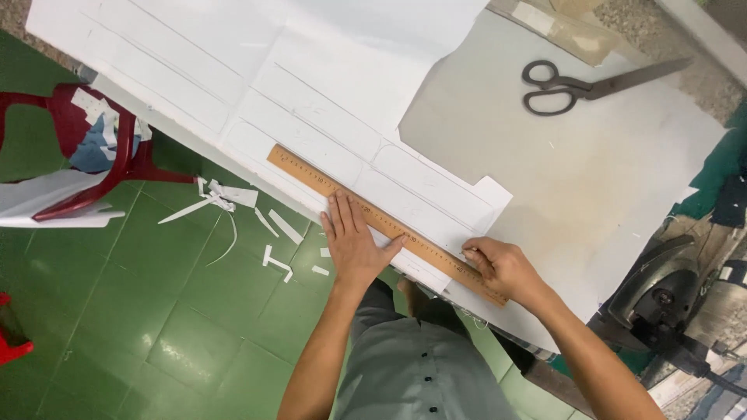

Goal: The person uses a ruler and pencil to mark lines on a large sheet of white paper, then uses scissors to cut along the marked lines into several rectangular pieces. The cut pieces are separated and placed on the table.

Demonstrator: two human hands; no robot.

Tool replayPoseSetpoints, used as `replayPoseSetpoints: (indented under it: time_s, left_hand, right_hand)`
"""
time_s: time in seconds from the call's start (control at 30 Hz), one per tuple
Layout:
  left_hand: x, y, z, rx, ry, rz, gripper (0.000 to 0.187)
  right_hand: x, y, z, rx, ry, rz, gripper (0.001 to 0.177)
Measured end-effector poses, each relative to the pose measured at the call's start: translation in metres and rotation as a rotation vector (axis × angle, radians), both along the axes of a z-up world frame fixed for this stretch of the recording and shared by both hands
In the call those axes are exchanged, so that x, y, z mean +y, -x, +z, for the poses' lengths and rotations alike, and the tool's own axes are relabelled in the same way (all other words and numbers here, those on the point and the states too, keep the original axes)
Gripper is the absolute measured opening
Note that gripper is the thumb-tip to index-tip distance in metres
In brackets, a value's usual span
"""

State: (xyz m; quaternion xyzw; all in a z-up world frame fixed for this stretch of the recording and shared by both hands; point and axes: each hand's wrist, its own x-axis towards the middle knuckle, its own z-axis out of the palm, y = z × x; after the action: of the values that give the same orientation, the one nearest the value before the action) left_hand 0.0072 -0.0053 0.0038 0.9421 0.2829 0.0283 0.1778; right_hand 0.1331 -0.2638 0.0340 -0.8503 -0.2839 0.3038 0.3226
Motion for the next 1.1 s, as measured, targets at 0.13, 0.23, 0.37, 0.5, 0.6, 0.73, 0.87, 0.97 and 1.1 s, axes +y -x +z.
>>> replayPoseSetpoints:
  time_s: [0.13, 0.23, 0.37, 0.5, 0.6, 0.73, 0.87, 0.97, 1.1]
  left_hand:
    - [0.003, 0.000, 0.014, 0.016, 0.064, 0.018, 0.131]
    - [0.006, -0.001, 0.020, 0.105, 0.126, 0.000, 0.130]
    - [0.012, -0.002, 0.024, 0.150, 0.195, -0.007, 0.131]
    - [0.012, 0.000, 0.021, 0.085, 0.254, 0.009, 0.130]
    - [0.012, -0.002, 0.026, 0.086, 0.202, 0.008, 0.127]
    - [0.014, 0.000, 0.025, 0.101, 0.208, -0.004, 0.127]
    - [0.016, 0.000, 0.037, 0.144, 0.239, -0.017, 0.126]
    - [0.010, 0.005, -0.004, 0.132, -0.110, -0.045, 0.136]
    - [0.009, -0.004, 0.014, 0.390, 0.017, -0.062, 0.137]
  right_hand:
    - [0.019, -0.010, 0.017, -0.008, 0.094, 0.130, 0.021]
    - [0.035, -0.016, 0.029, 0.042, 0.149, 0.234, 0.019]
    - [0.082, -0.029, 0.028, 0.010, 0.147, 0.413, 0.013]
    - [0.182, -0.044, 0.007, -0.088, -0.153, 0.611, 0.014]
    - [0.251, -0.044, 0.000, -0.194, -0.227, 0.633, 0.004]
    - [0.224, -0.044, -0.006, -0.124, -0.261, 0.566, 0.012]
    - [0.105, -0.020, 0.019, -0.046, -0.094, 0.384, 0.017]
    - [0.002, -0.011, 0.024, -0.023, 0.032, 0.265, 0.019]
    - [-0.118, 0.013, 0.006, -0.053, 0.114, -0.185, 0.027]
